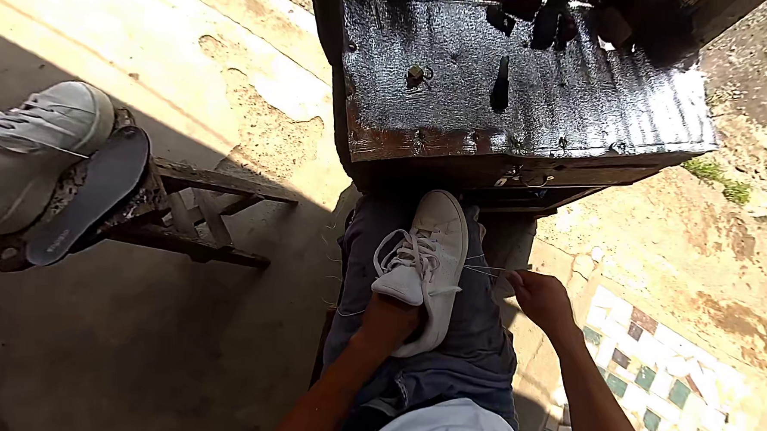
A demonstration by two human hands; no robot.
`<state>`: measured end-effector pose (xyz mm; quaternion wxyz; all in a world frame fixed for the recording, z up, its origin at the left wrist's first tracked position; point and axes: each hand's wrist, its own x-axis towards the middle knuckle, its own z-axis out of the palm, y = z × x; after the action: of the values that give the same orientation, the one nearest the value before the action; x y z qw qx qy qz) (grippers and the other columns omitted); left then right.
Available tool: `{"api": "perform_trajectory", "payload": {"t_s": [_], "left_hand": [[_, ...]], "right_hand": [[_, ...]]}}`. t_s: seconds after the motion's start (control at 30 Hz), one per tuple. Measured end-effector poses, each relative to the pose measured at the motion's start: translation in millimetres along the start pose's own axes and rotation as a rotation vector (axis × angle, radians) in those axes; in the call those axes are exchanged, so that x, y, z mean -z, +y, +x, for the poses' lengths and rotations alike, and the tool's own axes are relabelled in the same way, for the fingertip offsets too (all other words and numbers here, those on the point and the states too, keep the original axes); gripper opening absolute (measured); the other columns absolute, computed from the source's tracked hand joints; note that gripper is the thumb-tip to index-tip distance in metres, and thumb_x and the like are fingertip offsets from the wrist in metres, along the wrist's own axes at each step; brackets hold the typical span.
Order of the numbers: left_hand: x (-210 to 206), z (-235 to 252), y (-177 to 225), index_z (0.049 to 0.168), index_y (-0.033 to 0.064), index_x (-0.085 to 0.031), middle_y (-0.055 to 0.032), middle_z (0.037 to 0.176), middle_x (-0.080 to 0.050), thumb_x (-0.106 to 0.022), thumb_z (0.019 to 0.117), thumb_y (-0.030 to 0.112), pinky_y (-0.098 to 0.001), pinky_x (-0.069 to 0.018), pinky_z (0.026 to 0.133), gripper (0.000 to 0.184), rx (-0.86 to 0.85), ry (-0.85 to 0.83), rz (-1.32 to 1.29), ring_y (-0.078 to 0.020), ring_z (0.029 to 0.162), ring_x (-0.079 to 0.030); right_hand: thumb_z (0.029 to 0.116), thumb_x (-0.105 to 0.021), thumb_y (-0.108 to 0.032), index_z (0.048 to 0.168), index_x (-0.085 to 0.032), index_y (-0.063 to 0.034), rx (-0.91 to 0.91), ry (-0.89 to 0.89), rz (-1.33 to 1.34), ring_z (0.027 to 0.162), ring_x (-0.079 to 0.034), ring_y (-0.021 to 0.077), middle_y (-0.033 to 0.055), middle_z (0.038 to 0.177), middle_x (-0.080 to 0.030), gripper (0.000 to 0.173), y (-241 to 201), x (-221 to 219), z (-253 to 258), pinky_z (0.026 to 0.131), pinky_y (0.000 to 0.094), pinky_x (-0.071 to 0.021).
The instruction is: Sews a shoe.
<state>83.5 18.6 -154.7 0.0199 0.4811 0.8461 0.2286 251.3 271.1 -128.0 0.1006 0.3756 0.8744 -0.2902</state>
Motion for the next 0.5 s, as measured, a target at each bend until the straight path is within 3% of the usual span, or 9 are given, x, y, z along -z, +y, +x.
{"api": "perform_trajectory", "payload": {"t_s": [0.07, 0.1, 0.17, 0.27, 0.3, 0.37, 0.43, 0.5], "left_hand": [[4, -2, 1, 0.090, 0.0013, -0.075, -0.0197, 0.093, -0.076, -0.066, 0.0896, 0.021, -0.0579, -0.0573, 0.081, 0.022, 0.022, -0.013, 0.020, -0.0384, 0.092, -0.074], [5, -1, 2, 0.089, 0.0017, -0.075, -0.0193, 0.092, -0.076, -0.066, 0.0892, 0.022, -0.0574, -0.0576, 0.080, 0.022, 0.026, -0.012, 0.032, -0.0379, 0.092, -0.074], [12, -1, 4, 0.090, 0.0007, -0.075, -0.0205, 0.093, -0.075, -0.067, 0.0891, 0.024, -0.0585, -0.0575, 0.080, 0.025, 0.061, -0.066, 0.029, -0.0392, 0.092, -0.074], [39, -6, -3, 0.085, 0.0000, -0.073, -0.0213, 0.084, -0.072, -0.066, 0.0907, 0.022, -0.0585, -0.0563, 0.066, 0.024, 0.169, -0.240, 0.037, -0.0411, 0.078, -0.073], [47, -14, -12, 0.087, 0.0031, -0.074, -0.0183, 0.085, -0.072, -0.063, 0.0934, 0.021, -0.0570, -0.0568, 0.063, 0.022, 0.207, -0.268, 0.027, -0.0383, 0.076, -0.072], [62, -41, -39, 0.095, 0.0088, -0.075, -0.0111, 0.088, -0.071, -0.058, 0.0958, 0.018, -0.0528, -0.0572, 0.060, 0.020, 0.281, -0.268, 0.022, -0.0311, 0.074, -0.072], [76, -73, -68, 0.095, 0.0077, -0.075, -0.0114, 0.083, -0.069, -0.056, 0.0963, 0.016, -0.0542, -0.0553, 0.060, 0.021, 0.380, -0.293, 0.050, -0.0320, 0.073, -0.070], [83, -97, -92, 0.094, 0.0077, -0.074, -0.0123, 0.081, -0.068, -0.057, 0.0972, 0.015, -0.0564, -0.0543, 0.063, 0.019, 0.448, -0.368, 0.021, -0.0330, 0.075, -0.069]], "right_hand": [[0.1023, -0.057, -0.048, 0.131, -0.071, -0.0187, 0.013, 0.008, 0.094, 0.070, -0.062, 0.0244, 0.0071, 0.076, -0.066, 0.043, -26, -10, 15, 0.071, 0.0517, -0.0512], [0.1002, -0.062, -0.045, 0.133, -0.070, -0.0218, 0.050, -0.012, 0.203, 0.071, -0.061, 0.0169, 0.0022, 0.079, -0.067, 0.041, -34, -20, 24, 0.073, 0.0444, -0.0521], [0.0981, -0.068, -0.030, 0.114, -0.076, -0.0152, 0.181, -0.052, 0.481, 0.079, -0.064, 0.0047, -0.0014, 0.093, -0.072, 0.023, -33, -38, 28, 0.077, 0.0284, -0.0545], [0.0965, -0.068, -0.017, 0.099, -0.075, -0.0065, 0.313, -0.042, 0.622, 0.076, -0.058, 0.0010, 0.0022, 0.101, -0.063, 0.013, 30, -39, 16, 0.065, 0.0167, -0.0511], [0.0974, -0.066, -0.018, 0.099, -0.075, -0.0060, 0.275, -0.031, 0.530, 0.080, -0.058, 0.0036, 0.0045, 0.105, -0.061, 0.015, 64, -37, 9, 0.068, 0.0186, -0.0510], [0.0999, -0.063, -0.019, 0.101, -0.075, -0.0060, 0.102, -0.044, 0.268, 0.096, -0.061, 0.0169, 0.0113, 0.111, -0.062, 0.018, 137, -37, -11, 0.083, 0.0346, -0.0539], [0.1020, -0.060, -0.018, 0.104, -0.074, -0.0052, -0.149, -0.108, 0.062, 0.107, -0.064, 0.0303, 0.0181, 0.116, -0.064, 0.019, 209, -42, -36, 0.093, 0.0511, -0.0532], [0.1020, -0.058, -0.017, 0.107, -0.073, -0.0040, -0.405, -0.239, -0.097, 0.114, -0.062, 0.0402, 0.0239, 0.118, -0.064, 0.021, 273, -50, -56, 0.096, 0.0611, -0.0488]]}}
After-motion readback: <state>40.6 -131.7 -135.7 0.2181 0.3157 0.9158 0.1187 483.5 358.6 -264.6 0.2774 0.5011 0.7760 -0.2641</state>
